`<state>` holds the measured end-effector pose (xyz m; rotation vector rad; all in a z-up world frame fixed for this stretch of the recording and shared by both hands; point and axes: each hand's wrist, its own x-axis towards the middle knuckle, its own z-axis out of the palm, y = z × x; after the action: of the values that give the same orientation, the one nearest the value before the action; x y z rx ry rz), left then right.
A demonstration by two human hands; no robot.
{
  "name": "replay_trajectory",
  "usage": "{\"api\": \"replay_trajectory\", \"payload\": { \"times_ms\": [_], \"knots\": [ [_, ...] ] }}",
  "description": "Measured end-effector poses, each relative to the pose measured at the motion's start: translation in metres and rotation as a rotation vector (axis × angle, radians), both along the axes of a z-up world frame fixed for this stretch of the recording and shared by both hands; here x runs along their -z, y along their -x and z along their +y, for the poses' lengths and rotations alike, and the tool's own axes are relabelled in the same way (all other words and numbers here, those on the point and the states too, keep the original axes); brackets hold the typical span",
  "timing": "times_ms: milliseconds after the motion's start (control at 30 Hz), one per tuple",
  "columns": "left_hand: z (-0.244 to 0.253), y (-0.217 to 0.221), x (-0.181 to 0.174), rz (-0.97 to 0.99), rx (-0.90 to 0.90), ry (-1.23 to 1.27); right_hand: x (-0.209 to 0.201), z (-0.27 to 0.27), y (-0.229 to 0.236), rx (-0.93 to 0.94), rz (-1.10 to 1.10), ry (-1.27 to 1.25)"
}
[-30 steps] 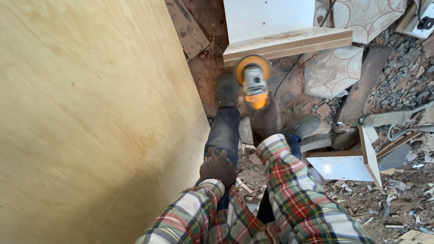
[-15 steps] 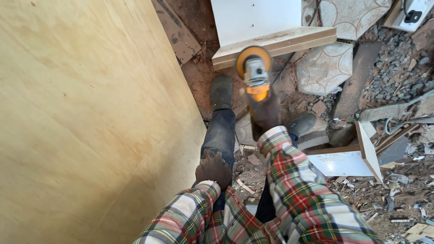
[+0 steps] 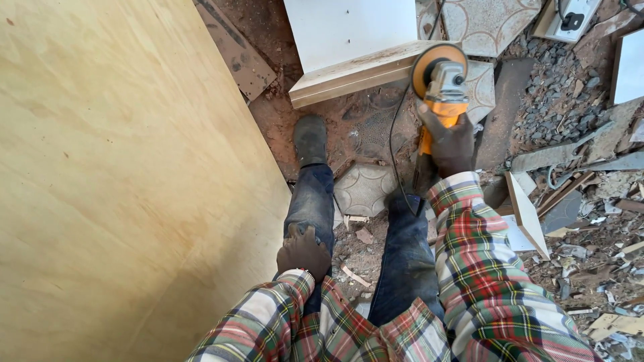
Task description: Sanding the edges and surface of a wooden structure using an orbital sander.
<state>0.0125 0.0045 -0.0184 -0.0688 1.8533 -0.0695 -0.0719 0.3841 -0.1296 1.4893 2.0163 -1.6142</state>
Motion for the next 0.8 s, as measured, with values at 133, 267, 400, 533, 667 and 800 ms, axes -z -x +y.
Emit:
{"api": "replay_trajectory", "payload": {
  "times_ms": [133,267,400,533,667,800],
  "knots": [
    [0.001,0.003,-0.001,0.001,0.006,-0.012,-0.010,-0.048,0.012,-0.011,-0.003,0.085],
    [0.003,0.008,-0.009,-0.011,-0.001,-0.016,-0.115,-0.128,0.088,-0.130,-0.314,0.079],
    [-0.003,0.000,-0.003,0.008,0.008,-0.007,-0.058,-0.193,0.055,-0.086,-0.089,0.259],
    [-0.010,-0.013,0.005,0.081,0.002,-0.014,-0.049,-0.209,0.050,-0.137,-0.163,0.274],
    [-0.014,-0.020,0.007,0.147,0.010,-0.028,-0.037,-0.178,0.050,-0.182,-0.202,0.153],
    [-0.012,-0.015,0.008,0.124,-0.009,-0.047,-0.030,-0.111,0.032,-0.175,-0.199,0.076]
  ]
}}
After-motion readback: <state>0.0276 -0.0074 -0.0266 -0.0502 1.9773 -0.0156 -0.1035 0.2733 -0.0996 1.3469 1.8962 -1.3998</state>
